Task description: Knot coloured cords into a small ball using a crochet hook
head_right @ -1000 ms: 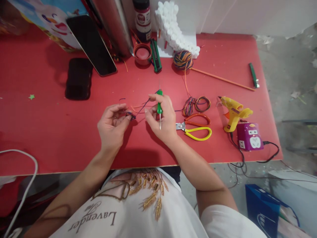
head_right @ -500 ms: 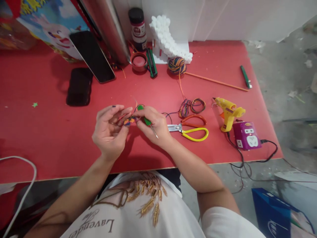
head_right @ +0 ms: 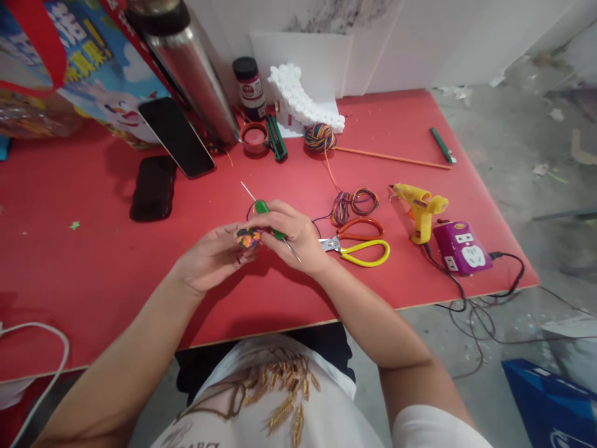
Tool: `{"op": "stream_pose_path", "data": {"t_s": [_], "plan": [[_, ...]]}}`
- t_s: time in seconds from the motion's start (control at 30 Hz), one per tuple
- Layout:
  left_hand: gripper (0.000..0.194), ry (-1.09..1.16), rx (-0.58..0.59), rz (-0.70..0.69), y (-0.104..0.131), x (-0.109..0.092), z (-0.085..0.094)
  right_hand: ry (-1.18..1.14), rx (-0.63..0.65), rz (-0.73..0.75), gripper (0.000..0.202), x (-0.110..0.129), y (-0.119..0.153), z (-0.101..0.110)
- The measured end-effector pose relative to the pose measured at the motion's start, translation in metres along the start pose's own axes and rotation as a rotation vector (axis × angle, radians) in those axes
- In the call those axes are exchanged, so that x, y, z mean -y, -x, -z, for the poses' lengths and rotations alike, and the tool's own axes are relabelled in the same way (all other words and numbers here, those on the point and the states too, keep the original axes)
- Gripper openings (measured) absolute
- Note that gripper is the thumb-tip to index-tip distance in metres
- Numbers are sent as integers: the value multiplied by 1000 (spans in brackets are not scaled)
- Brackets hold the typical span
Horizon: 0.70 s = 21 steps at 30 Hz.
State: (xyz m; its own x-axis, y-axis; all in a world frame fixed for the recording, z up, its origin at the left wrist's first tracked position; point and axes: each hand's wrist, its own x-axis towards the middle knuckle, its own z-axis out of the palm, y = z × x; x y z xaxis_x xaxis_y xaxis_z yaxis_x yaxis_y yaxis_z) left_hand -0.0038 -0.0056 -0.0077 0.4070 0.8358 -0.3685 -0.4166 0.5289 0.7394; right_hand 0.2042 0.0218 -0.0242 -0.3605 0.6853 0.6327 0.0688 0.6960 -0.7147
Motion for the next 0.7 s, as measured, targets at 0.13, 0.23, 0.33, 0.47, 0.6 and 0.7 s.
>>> {"op": "stream_pose_path", "data": {"t_s": [0.13, 0.23, 0.33, 0.47, 0.6, 0.7], "plan": [[30, 83, 2, 94, -10, 1, 7, 18, -30, 24, 18, -3, -1, 2], [33, 96, 9, 79, -13, 6, 12, 59, -11, 42, 22, -2, 0, 3], [31, 56, 62, 26, -13, 11, 12, 124, 20, 48, 24, -2, 2, 2], [28, 58, 69, 13, -11, 14, 11, 163, -14, -14, 21, -7, 3, -2], [28, 132, -9, -95, -10, 16, 12, 67, -306, -342, 28, -13, -2, 4], [33, 213, -55, -116, -12, 17, 13, -53, -458, -469, 10, -8, -7, 9]]}}
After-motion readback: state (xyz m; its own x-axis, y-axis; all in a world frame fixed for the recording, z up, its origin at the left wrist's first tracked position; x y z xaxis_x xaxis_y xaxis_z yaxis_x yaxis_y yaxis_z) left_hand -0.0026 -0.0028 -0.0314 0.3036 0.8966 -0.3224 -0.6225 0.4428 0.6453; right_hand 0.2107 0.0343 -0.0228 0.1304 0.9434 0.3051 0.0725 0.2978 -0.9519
